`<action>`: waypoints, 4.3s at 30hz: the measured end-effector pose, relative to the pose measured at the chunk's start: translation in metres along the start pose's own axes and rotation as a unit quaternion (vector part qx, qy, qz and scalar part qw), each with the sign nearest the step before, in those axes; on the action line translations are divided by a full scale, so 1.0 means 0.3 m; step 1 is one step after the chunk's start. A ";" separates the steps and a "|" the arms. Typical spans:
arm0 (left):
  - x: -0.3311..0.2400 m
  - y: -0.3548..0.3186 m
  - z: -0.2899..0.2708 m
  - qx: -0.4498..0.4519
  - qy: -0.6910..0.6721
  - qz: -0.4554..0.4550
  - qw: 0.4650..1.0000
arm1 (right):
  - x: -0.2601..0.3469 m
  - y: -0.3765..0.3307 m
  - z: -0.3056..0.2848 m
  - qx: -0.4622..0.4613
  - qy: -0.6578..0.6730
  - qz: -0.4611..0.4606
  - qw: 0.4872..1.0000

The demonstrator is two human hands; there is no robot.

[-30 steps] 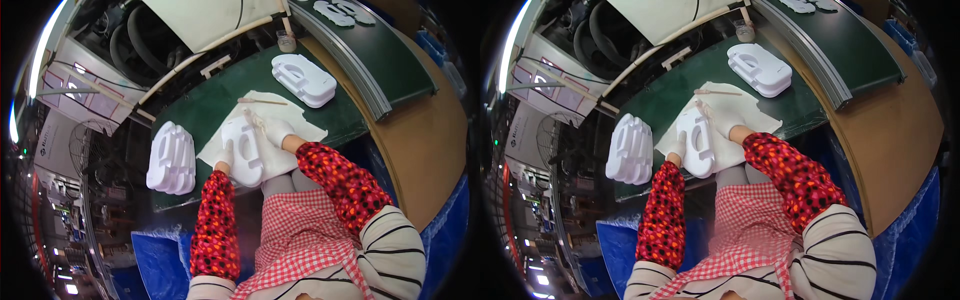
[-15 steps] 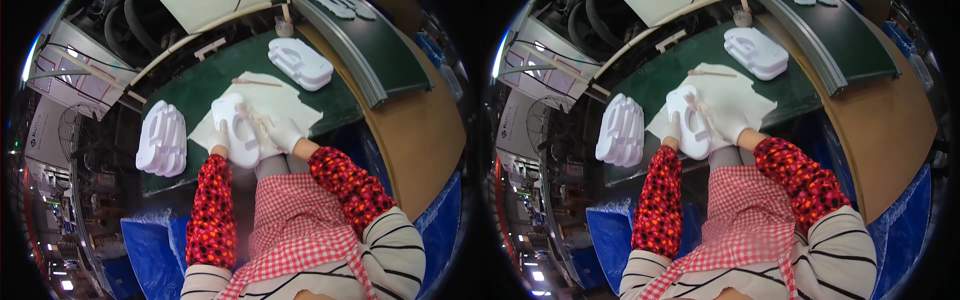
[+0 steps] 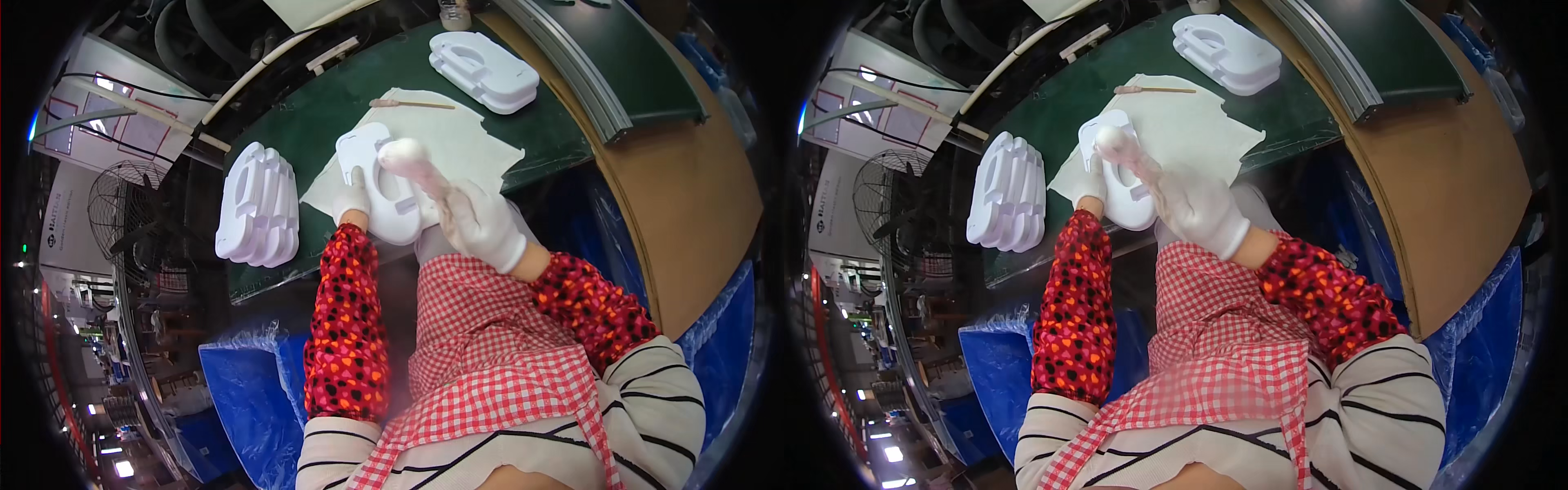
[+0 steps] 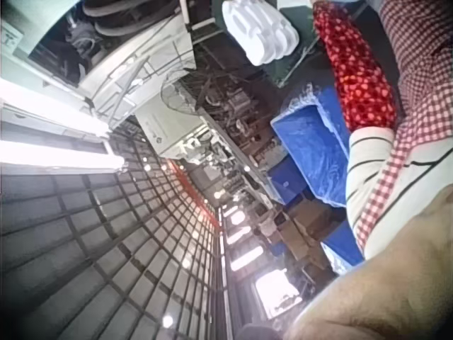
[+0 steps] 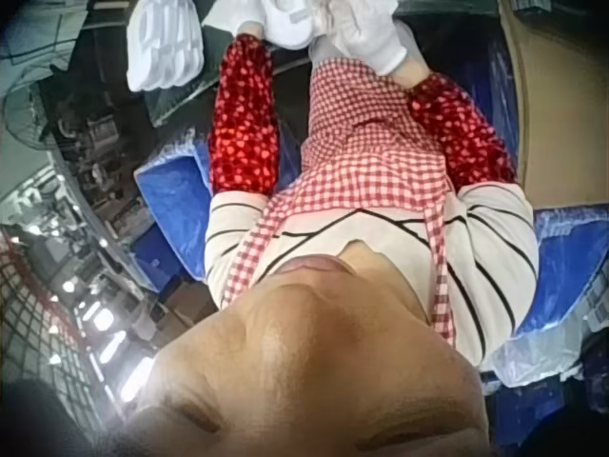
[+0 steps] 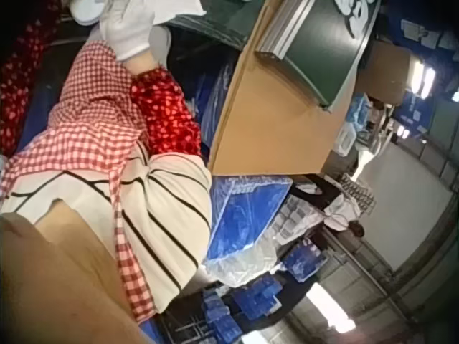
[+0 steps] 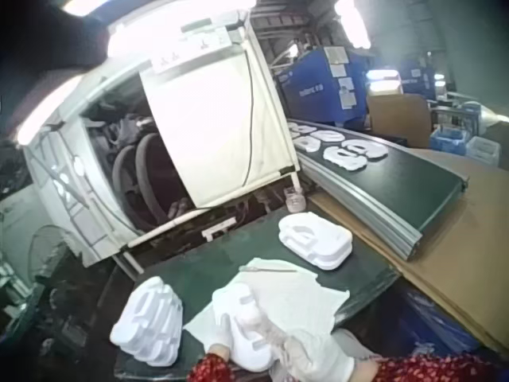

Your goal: The recorder is cleaning, inspecting, and stacking white plastic components at a manual assembly station.

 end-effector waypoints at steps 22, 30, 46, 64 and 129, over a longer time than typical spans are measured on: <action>-0.164 -0.408 0.008 0.341 -0.642 -0.068 0.684 | 0.037 -0.074 -0.095 0.075 -0.052 0.048 0.995; -0.147 -0.558 -0.042 0.347 -0.628 -0.093 0.691 | 0.202 -0.043 -0.271 -0.143 -0.023 -0.027 0.989; -0.099 -0.608 0.023 0.444 -0.687 -0.064 0.571 | -0.047 -0.173 -0.043 0.081 0.033 0.258 0.962; 0.021 -0.284 0.014 0.088 -0.118 0.100 0.984 | -0.383 -0.155 0.105 0.176 -0.043 0.278 0.943; -0.471 -0.743 -0.140 0.318 -0.835 0.058 0.446 | -0.356 -0.377 -0.011 -0.005 0.439 0.655 0.615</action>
Point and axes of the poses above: each hand's wrist, its own y-axis towards the middle knuckle, its own z-axis out of the palm, x = y × z, the point moved 9 cm from there along y, towards the middle knuckle, and after that the axes turned 7 degrees about -x, right-handed, at the moved point
